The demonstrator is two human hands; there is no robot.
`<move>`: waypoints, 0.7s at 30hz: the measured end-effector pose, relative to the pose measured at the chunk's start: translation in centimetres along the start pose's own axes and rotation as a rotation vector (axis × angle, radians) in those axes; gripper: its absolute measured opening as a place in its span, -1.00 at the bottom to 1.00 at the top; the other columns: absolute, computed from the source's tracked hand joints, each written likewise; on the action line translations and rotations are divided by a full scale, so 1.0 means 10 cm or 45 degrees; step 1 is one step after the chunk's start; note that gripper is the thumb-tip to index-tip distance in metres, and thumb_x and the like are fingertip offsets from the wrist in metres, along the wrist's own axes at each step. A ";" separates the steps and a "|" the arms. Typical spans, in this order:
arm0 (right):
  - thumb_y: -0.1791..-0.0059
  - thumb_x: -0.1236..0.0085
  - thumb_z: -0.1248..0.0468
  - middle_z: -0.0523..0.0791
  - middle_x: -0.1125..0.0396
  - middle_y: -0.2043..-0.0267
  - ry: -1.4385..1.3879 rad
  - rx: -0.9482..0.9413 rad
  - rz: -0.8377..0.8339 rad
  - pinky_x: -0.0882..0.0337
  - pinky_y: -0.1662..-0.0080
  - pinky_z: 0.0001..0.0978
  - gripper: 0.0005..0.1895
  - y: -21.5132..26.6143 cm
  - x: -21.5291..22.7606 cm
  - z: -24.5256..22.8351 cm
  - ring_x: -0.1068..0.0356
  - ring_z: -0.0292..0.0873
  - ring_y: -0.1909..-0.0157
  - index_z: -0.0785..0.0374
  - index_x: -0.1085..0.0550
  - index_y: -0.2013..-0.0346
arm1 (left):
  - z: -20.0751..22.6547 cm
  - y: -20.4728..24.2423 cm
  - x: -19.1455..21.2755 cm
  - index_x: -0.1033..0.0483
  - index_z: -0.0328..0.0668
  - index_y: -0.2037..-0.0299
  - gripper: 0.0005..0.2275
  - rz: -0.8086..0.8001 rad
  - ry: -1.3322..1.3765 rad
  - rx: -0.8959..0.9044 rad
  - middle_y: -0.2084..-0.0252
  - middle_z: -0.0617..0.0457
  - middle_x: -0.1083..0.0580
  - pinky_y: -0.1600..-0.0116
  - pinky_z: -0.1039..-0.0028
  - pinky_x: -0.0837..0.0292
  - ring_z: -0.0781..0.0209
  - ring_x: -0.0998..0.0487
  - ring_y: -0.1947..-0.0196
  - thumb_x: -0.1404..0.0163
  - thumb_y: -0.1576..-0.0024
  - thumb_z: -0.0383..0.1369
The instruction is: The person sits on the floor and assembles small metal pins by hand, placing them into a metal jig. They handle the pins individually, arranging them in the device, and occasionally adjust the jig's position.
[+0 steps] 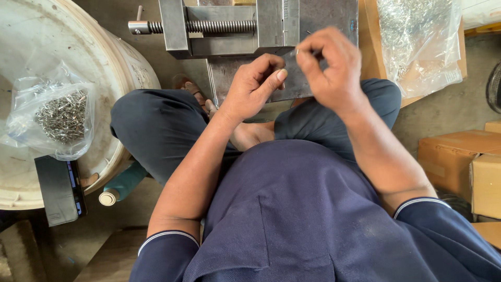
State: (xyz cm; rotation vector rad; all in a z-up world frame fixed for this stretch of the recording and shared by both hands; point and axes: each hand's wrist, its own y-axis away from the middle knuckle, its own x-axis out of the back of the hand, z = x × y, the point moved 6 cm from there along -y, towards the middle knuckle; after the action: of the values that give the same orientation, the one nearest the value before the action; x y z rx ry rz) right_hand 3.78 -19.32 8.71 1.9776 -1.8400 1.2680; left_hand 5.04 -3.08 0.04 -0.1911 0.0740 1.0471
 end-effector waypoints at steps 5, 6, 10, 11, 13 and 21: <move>-0.16 -0.19 0.46 -0.06 -0.38 0.17 0.110 0.061 -0.075 -0.38 0.20 -0.35 -0.99 -0.29 0.04 -0.06 -0.42 -0.15 0.22 0.34 -0.52 0.13 | 0.06 0.00 -0.01 -0.48 -0.27 0.14 -0.84 -0.010 -0.184 -0.044 0.46 0.18 -0.39 0.34 0.57 -0.31 0.44 -0.35 0.46 -0.09 -0.31 -0.31; -0.15 -0.20 0.46 -0.06 -0.38 0.16 0.132 0.062 -0.097 -0.38 0.19 -0.33 -0.99 -0.32 0.03 -0.07 -0.42 -0.14 0.22 0.33 -0.53 0.14 | 0.07 0.00 -0.01 -0.49 -0.27 0.15 -0.83 -0.009 -0.223 -0.055 0.46 0.18 -0.37 0.34 0.56 -0.30 0.43 -0.33 0.47 -0.10 -0.30 -0.31; -0.15 -0.21 0.45 -0.07 -0.37 0.21 0.213 0.135 -0.151 -0.40 0.17 -0.32 -0.98 -0.38 -0.02 -0.12 -0.43 -0.15 0.24 0.31 -0.53 0.14 | 0.09 0.00 -0.01 -0.49 -0.25 0.15 -0.83 -0.006 -0.254 -0.085 0.48 0.16 -0.34 0.35 0.52 -0.28 0.40 -0.31 0.49 -0.11 -0.29 -0.30; -0.15 -0.21 0.45 -0.07 -0.37 0.20 0.217 0.145 -0.151 -0.41 0.17 -0.33 -0.98 -0.37 -0.04 -0.12 -0.43 -0.15 0.24 0.31 -0.53 0.14 | 0.08 0.01 0.00 -0.49 -0.24 0.16 -0.83 -0.002 -0.258 -0.066 0.49 0.16 -0.35 0.36 0.52 -0.28 0.40 -0.31 0.50 -0.11 -0.29 -0.30; -0.15 -0.21 0.45 -0.07 -0.38 0.19 0.221 0.148 -0.146 -0.42 0.17 -0.35 -0.96 -0.34 -0.05 -0.08 -0.44 -0.16 0.22 0.31 -0.55 0.11 | 0.06 0.00 0.00 -0.50 -0.23 0.17 -0.84 0.002 -0.264 -0.032 0.51 0.16 -0.35 0.38 0.52 -0.27 0.40 -0.31 0.52 -0.12 -0.27 -0.29; -0.15 -0.23 0.48 -0.07 -0.41 0.13 0.013 -0.215 0.038 -0.44 0.13 -0.41 -0.91 -0.05 0.14 0.71 -0.42 -0.24 0.21 0.38 -0.56 0.05 | 0.08 0.02 -0.01 -0.49 -0.26 0.13 -0.85 0.003 -0.287 -0.095 0.44 0.16 -0.42 0.34 0.54 -0.32 0.42 -0.37 0.47 -0.12 -0.28 -0.33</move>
State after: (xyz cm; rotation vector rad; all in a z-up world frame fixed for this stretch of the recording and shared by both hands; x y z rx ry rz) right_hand 7.38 -24.69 5.37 1.8592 -1.9100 1.0884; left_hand 4.85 -2.90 0.82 -0.1397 -0.1690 1.0686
